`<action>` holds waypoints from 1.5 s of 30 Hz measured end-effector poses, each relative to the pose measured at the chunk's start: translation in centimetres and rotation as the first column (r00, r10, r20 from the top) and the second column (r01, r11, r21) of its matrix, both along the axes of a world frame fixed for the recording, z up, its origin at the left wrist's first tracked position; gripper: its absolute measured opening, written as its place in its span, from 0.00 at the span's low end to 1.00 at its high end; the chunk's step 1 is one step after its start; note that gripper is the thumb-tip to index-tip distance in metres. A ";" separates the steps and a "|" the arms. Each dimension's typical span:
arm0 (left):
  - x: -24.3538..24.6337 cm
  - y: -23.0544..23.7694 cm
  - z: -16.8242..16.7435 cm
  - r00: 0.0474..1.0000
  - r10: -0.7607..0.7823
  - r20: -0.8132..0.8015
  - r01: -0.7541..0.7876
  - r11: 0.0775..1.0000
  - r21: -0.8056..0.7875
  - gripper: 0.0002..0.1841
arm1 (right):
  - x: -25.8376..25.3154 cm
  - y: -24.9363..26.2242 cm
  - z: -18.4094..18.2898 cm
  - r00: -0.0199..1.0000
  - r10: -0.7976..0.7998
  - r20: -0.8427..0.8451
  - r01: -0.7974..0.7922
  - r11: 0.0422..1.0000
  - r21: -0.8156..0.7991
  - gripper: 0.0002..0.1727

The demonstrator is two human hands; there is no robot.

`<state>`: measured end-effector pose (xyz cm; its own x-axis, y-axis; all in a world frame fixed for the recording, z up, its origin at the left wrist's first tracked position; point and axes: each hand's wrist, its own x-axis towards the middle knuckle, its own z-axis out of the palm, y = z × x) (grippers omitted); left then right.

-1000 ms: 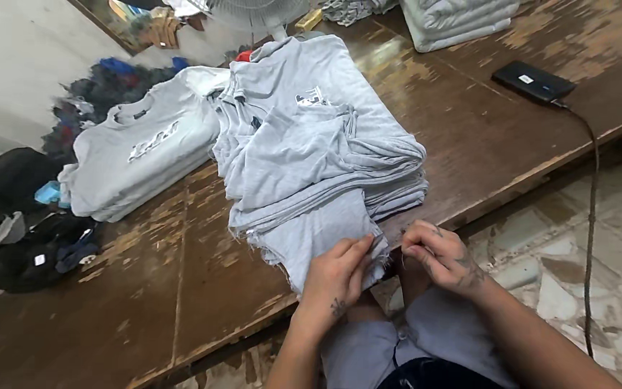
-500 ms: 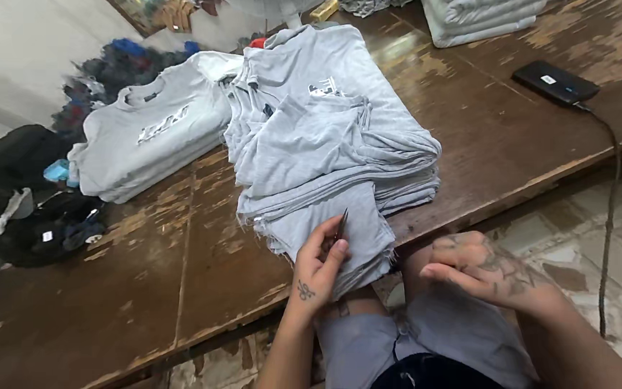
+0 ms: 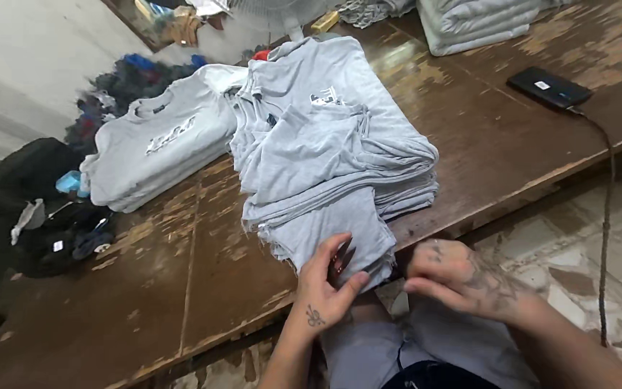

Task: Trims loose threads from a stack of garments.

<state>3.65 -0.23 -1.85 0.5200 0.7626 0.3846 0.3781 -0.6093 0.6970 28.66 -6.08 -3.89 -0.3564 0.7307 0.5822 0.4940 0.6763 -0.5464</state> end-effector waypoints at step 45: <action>5.3 4.1 0.9 0.917 0.221 0.331 -0.031 0.870 -0.492 0.08 | -2.3 4.5 -1.3 0.943 -0.332 -0.033 0.333 0.928 0.166 0.24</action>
